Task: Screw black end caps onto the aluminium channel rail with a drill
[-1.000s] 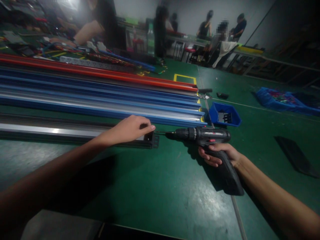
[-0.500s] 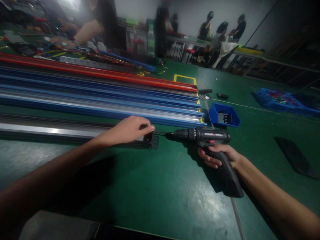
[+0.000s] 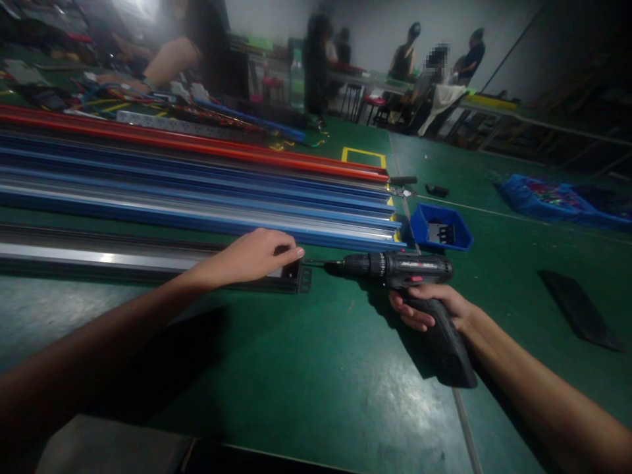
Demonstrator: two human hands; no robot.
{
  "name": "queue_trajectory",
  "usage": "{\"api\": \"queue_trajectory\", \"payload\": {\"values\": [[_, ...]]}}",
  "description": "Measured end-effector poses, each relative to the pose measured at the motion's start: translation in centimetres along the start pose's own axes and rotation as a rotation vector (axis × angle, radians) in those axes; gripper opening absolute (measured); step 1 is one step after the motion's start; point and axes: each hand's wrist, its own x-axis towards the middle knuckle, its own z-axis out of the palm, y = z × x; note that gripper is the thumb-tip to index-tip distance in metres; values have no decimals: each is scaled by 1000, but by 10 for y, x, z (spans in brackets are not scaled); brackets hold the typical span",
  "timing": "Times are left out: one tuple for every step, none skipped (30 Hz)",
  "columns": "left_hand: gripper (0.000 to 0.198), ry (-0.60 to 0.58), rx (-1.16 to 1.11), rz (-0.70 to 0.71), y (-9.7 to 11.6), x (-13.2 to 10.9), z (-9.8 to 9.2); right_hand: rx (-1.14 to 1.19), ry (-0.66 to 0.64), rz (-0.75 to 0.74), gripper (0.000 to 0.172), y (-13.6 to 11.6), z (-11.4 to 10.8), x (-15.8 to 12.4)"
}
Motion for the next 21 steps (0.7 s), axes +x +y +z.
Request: {"api": "queue_trajectory", "payload": {"values": [[55,2,0,2,0,0,0,0,2,0,26,0,0,0],[55,5,-2,4,0,0,0,2,3,0,27,0,0,0],[55,7,-3,5,0,0,0,3,4,0,27,0,0,0],[55,9,-4,6,0,0,0,5,5,2,27,-1,0,0],[54,10,-4,6,0,0,0,5,7,4,28,-1,0,0],[54,12,-4,7,-1,0,0,4,11,6,28,-1,1,0],[54,13,-4,8,0,0,0,0,16,8,28,-1,1,0],[54,14,-3,9,0,0,0,-3,19,6,28,-2,2,0],[54,13,-2,9,0,0,0,-7,21,3,28,-2,2,0],[54,11,-2,10,0,0,0,-9,23,-1,28,-1,2,0],[54,10,-3,9,0,0,0,-9,23,-2,28,-1,2,0],[54,8,-4,9,0,0,0,-6,21,-2,28,-1,2,0],[54,6,-5,9,0,0,0,-1,21,1,28,-1,2,0],[54,4,-6,9,0,0,0,4,22,6,28,-1,1,0],[54,4,-7,8,0,0,0,7,25,10,28,-1,1,0],[54,3,-7,6,0,0,0,9,28,12,28,-1,0,0],[54,3,-6,4,1,0,0,9,32,13,28,-1,0,-1],[54,2,-6,2,1,0,0,8,35,12,28,-1,0,-1],[54,1,-5,2,1,1,-1,9,36,10,28,-1,0,-1],[54,0,-5,2,1,1,-1,12,35,8,27,-1,0,-1],[54,-2,-5,2,1,0,-1,17,35,6,27,-1,0,-1]]}}
